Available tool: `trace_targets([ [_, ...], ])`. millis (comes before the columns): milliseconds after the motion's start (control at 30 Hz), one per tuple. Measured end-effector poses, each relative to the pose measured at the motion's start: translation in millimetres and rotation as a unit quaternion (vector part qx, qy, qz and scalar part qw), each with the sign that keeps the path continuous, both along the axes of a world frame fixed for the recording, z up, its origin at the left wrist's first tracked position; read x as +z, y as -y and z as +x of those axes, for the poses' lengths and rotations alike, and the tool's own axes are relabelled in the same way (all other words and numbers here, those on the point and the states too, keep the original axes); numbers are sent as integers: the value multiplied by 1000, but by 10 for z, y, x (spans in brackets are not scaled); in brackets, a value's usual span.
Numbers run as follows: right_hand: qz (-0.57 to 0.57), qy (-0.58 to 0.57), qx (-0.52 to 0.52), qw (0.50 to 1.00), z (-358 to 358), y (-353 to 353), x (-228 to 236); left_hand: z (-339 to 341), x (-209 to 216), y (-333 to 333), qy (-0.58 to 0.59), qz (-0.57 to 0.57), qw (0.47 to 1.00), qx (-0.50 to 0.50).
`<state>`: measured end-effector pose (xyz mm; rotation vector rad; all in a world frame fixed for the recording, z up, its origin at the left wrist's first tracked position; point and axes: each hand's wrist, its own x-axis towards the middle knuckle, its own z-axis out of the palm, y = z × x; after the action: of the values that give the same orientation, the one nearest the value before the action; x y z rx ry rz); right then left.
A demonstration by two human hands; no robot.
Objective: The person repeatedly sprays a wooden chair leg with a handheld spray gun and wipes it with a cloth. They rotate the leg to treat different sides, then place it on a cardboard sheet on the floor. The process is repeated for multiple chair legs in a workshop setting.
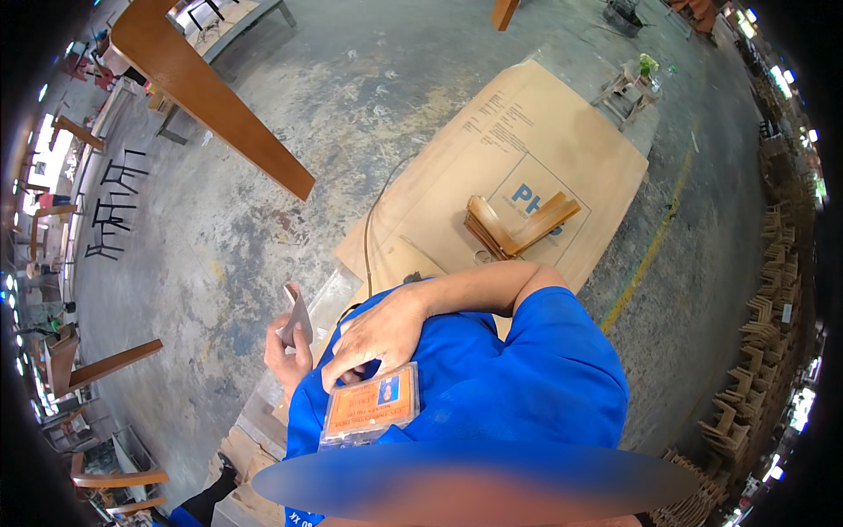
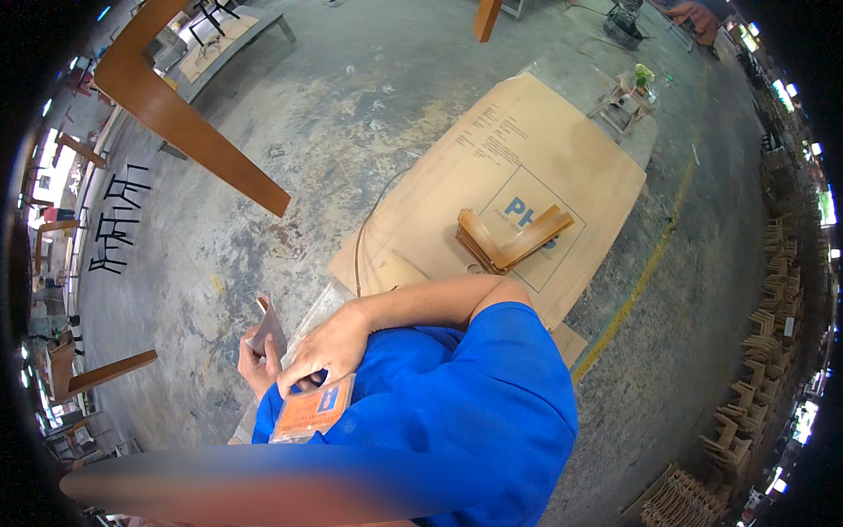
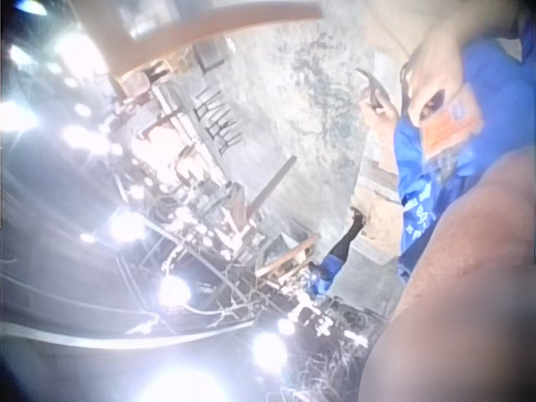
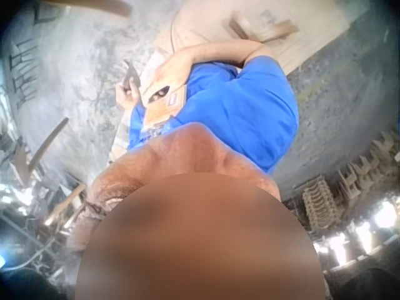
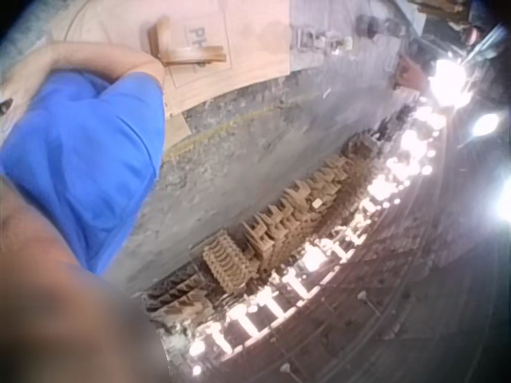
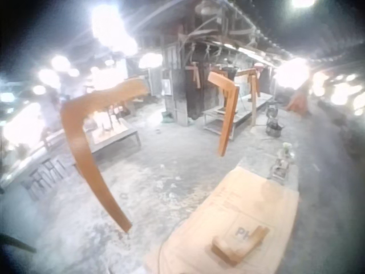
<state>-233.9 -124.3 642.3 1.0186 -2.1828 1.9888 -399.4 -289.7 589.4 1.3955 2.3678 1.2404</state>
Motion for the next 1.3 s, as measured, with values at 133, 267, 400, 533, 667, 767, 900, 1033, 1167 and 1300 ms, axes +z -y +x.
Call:
trace_targets([
  [133,-22,9,45,999,-25,-24,-38,7,-34,49,77,18,997,20],
  [267,-102,30,-112,988,-17,-48,-123,5,-134,114,280,62,958,22],
  [400,12,92,-272,958,-220,-94,-252,29,-198,101,406,96,909,4],
  [533,-79,171,-273,943,-464,-4,-513,61,-184,11,423,141,894,38],
  [667,-242,216,-308,894,-703,134,-819,2,-175,-11,415,153,897,0],
  [767,-209,183,-316,907,-883,193,-948,-88,-205,74,405,167,899,-18],
  [900,-181,181,-217,942,-1048,352,-987,-180,-223,268,414,148,897,-46],
  [1033,-115,165,-148,968,-1386,529,-870,-368,-166,484,349,107,930,-42],
  [1167,97,25,-207,973,-1963,431,-247,-894,-11,797,165,91,981,44],
  [1300,-46,-109,-405,907,-2594,14,972,-1642,543,1241,-296,153,914,230],
])
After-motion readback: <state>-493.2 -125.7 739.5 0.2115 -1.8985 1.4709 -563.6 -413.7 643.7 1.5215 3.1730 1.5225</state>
